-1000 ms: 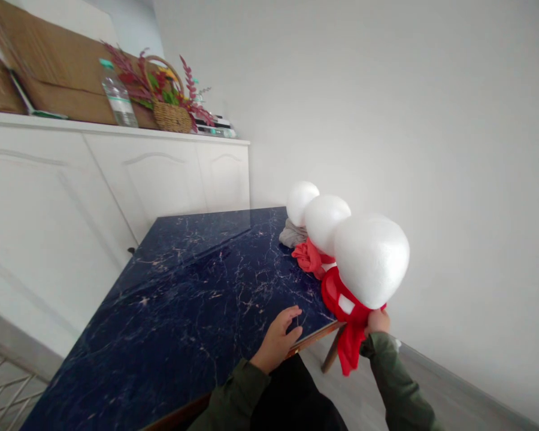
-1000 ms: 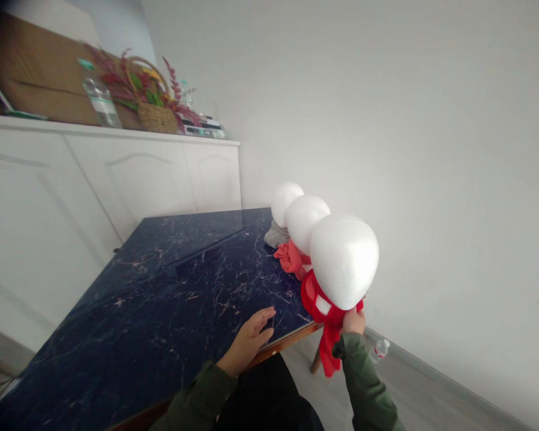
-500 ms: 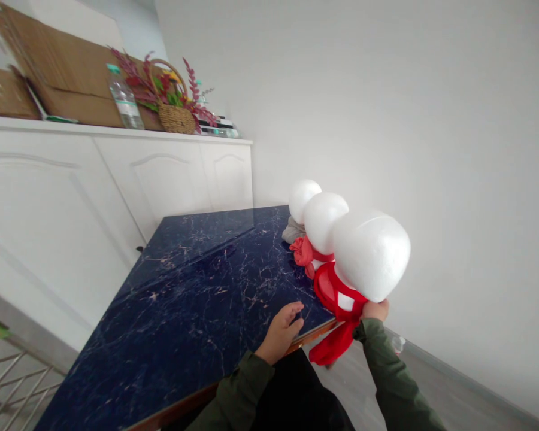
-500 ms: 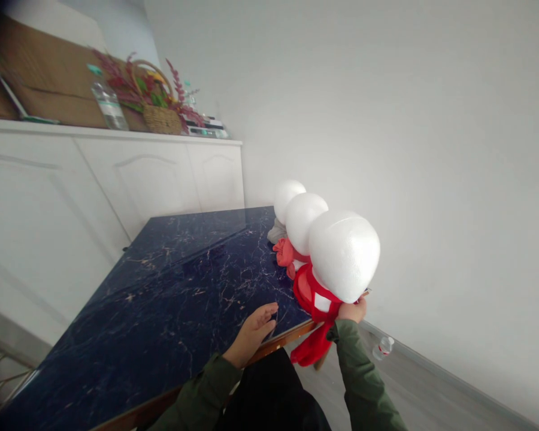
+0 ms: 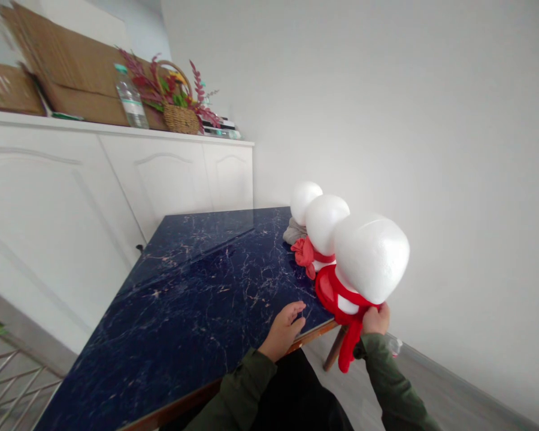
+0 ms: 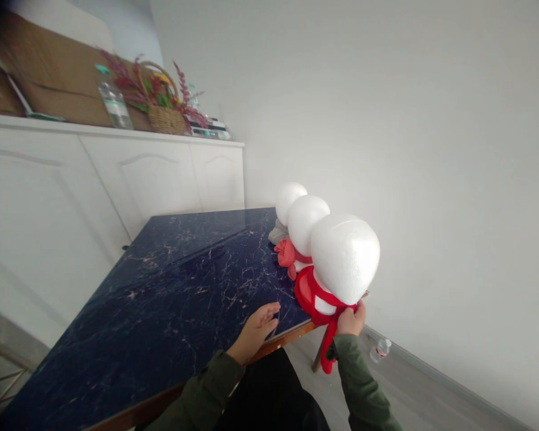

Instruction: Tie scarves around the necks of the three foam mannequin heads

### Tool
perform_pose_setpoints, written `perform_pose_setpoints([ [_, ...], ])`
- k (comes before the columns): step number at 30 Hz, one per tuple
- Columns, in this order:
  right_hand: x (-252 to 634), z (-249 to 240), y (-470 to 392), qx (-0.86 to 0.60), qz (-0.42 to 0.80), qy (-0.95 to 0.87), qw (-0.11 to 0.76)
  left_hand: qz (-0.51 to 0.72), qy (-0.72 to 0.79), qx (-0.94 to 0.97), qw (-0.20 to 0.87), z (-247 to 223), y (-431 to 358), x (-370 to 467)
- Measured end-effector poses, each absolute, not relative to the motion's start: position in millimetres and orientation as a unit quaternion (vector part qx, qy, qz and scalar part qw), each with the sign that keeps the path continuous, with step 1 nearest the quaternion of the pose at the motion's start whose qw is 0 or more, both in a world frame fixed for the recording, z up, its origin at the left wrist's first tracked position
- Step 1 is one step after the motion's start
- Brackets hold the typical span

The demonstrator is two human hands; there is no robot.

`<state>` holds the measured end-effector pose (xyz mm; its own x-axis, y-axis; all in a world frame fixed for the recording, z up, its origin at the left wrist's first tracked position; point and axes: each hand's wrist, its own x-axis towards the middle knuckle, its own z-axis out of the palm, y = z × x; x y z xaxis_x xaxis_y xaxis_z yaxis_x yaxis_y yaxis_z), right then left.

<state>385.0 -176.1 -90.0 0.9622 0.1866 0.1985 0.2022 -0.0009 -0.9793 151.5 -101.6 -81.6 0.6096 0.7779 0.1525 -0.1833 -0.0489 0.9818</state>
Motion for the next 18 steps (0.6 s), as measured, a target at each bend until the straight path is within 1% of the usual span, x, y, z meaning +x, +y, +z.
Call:
perform_pose_setpoints([
  [3,377,-92,-185,-0.729,-0.039,-0.132,0.671,0.371,0.241,0.624,0.644,-81,-102,151],
  [8,367,-106,-195,-0.751,-0.078,-0.176,0.631,0.369,0.24,0.623,0.646,-79,-102,152],
  [12,343,-114,-205,-0.743,-0.194,-0.231,0.597,0.371,0.237,0.616,0.654,-78,-104,151],
  [14,321,-110,-211,-0.714,-0.225,-0.304,0.589,0.364,0.238,0.611,0.661,-76,-105,145],
  [15,308,-104,-212,-0.695,-0.202,-0.362,0.588,0.356,0.239,0.613,0.664,-74,-105,139],
  [16,294,-97,-212,-0.672,-0.15,-0.43,0.583,0.345,0.239,0.618,0.665,-73,-104,133],
  [18,266,-79,-201,-0.617,0.011,-0.557,0.556,0.317,0.244,0.631,0.664,-68,-96,116],
])
